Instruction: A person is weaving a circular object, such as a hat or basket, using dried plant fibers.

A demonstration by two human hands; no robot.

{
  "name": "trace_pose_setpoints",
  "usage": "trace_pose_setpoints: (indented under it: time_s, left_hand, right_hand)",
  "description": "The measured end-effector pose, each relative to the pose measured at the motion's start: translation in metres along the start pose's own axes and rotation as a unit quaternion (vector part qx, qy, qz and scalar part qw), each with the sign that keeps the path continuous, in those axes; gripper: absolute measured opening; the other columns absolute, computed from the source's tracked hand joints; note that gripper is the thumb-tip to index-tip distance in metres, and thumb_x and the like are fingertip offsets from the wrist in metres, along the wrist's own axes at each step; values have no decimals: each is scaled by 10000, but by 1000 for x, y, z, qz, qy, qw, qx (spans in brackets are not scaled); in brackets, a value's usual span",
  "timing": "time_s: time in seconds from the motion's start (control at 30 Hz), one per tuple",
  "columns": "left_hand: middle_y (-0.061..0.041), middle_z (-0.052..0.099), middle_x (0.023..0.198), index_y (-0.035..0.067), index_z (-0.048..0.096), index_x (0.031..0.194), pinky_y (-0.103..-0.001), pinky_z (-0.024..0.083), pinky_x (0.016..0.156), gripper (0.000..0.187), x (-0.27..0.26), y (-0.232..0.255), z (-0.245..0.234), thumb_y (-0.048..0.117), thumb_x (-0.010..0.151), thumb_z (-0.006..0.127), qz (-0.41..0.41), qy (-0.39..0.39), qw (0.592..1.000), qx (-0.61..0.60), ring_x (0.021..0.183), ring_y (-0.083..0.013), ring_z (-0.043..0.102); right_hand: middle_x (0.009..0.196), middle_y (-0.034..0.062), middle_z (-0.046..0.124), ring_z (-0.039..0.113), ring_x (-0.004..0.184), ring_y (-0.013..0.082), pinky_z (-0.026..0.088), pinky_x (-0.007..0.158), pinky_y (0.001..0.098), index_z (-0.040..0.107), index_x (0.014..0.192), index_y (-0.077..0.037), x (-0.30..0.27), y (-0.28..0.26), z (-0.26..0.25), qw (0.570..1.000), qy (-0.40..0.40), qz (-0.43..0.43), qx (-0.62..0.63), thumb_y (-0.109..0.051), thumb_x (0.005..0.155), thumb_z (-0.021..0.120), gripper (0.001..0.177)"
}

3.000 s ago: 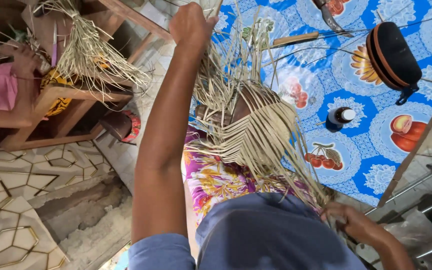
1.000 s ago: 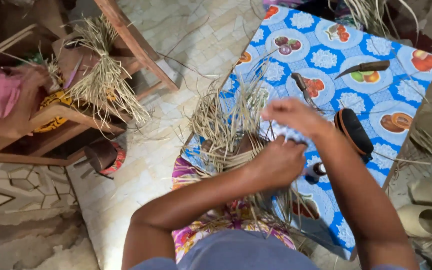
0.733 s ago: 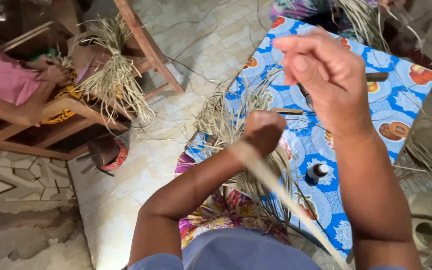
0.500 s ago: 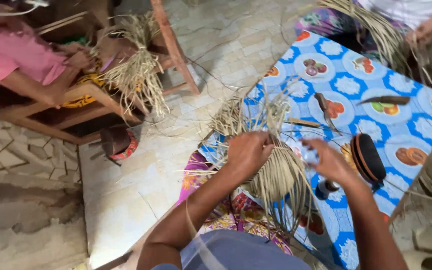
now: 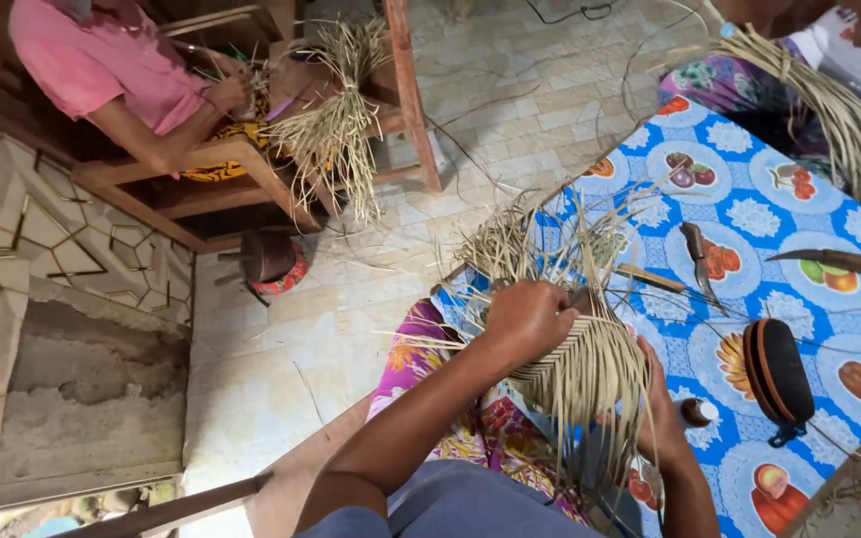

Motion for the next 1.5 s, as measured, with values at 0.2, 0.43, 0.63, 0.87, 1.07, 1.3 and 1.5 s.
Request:
trace_pose_setpoints:
  time_s: [0.2, 0.43, 0.63, 0.87, 1.07, 1.3, 1.5]
  left_hand:
    - [0, 511, 512, 102, 654, 741, -325, 502, 499, 240, 8, 4, 4, 231, 874, 502, 57, 45, 995, 74, 459, -142, 510]
    - [-27, 562, 509, 86, 623, 602, -552, 406, 902, 288, 9, -2, 4, 151, 850, 491, 78, 56, 995, 22, 494, -164, 571]
    - [6, 520, 500, 97, 644, 709, -443, 512, 764, 254, 12, -7, 8, 217, 878, 498, 69, 30, 997, 18, 447, -133, 520]
    - [-164, 652, 724, 131, 662, 775, -500, 512, 712, 230, 20, -18, 22, 269, 757, 478, 107, 71, 992, 14, 794, -376, 640]
    - [-86, 586, 597, 123, 632, 685, -452, 499, 588, 220, 20, -13, 15, 203, 801, 462, 110, 61, 992, 12, 599, -280, 561]
    - [-38, 590, 557, 72, 689, 825, -375, 526, 486, 261, 13, -5, 10, 123, 856, 434, 76, 9, 997, 12, 462, -195, 570]
    - [-77, 654, 650, 66, 688, 812, -403, 504, 438, 251, 21, -9, 19, 147, 807, 450, 105, 33, 994, 15, 560, -260, 624]
  right_hand:
    - [1438, 152, 162, 191, 1323, 303, 199, 1043, 477, 47, 1378, -57, -3, 6, 10, 993, 52, -46, 94, -310, 470, 691, 1141]
    - [1392, 189, 267, 280, 1277, 286, 210, 1050, 433, 96, 1360, -3, 1, 59, 15, 980, 129, -53, 138, -165, 455, 680, 1090]
    - [1353, 194, 295, 307, 1256, 303, 234, 1041, 437, 105, 1362, 17, -49, 70, 42, 979, 128, -108, 118, -277, 440, 640, 1106]
    - [1307, 200, 327, 339, 1233, 323, 263, 1030, 442, 115, 1363, 40, -117, 43, 33, 972, 160, -160, 69, -407, 423, 592, 1146]
    - [1268, 206, 355, 366, 1212, 341, 288, 1021, 446, 124, 1365, 60, -40, -17, 20, 964, 154, -211, 39, -519, 408, 552, 1198]
    - [1152, 237, 459, 455, 1058, 330, 373, 910, 447, 341, 1311, 70, 23, 119, -5, 956, 244, -152, 54, -64, 800, 583, 581]
    - [1242, 299, 362, 415, 1110, 402, 362, 911, 481, 288, 1277, 58, 3, 43, 10, 954, 223, -200, 19, -67, 856, 548, 510]
Point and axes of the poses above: each hand's wrist, its own x-axis towards the middle knuckle, its own z-axis out of the palm, y = z × x, the point moved 7 cm from there along x, towards the middle knuckle
